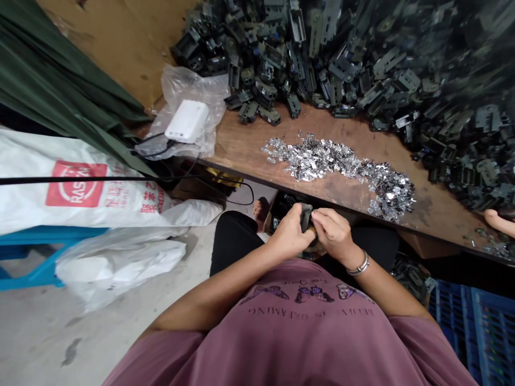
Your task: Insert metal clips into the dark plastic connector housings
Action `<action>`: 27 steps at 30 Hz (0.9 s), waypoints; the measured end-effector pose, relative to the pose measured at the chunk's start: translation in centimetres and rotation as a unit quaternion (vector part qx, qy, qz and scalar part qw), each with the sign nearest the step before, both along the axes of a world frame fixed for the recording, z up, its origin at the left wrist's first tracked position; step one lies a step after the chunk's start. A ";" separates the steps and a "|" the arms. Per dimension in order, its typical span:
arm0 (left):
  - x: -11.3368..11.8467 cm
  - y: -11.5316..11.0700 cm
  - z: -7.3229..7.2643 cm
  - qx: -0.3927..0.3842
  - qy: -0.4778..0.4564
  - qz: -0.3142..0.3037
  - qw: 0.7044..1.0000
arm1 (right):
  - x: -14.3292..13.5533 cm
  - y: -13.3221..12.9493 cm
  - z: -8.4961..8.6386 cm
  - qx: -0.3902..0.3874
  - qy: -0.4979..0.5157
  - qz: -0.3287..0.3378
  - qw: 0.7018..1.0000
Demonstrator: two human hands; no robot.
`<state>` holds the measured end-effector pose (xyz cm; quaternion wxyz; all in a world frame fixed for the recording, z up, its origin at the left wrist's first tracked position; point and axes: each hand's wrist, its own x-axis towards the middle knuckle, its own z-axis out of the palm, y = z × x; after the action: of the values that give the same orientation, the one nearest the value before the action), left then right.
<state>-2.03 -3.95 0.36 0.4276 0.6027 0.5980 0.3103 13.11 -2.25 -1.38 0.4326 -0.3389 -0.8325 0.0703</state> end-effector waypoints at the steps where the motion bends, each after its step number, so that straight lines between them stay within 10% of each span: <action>1: -0.1 -0.1 0.0 -0.003 0.027 -0.008 1.000 | 0.0 -0.1 -0.2 0.007 -0.004 0.003 1.000; 10: -1.1 -0.3 1.0 0.082 0.060 -0.072 0.992 | 1.5 -0.1 1.2 -0.183 0.085 0.056 0.978; 18: -2.7 -0.1 1.8 0.232 0.045 0.004 0.972 | 1.8 -1.5 0.5 -0.211 0.085 0.027 0.973; 23: -3.1 -0.3 1.6 0.101 -0.108 0.049 0.988 | 1.8 -1.6 0.2 -0.227 0.085 0.033 0.970; 27: -3.2 -0.3 0.9 -0.112 -0.268 0.142 0.946 | 2.0 -1.6 0.1 -0.239 0.082 0.027 0.967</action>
<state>-5.22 -4.26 1.23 0.5886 0.3537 0.5716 0.4490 15.11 -3.81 -1.30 0.4038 -0.4026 -0.7622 0.3065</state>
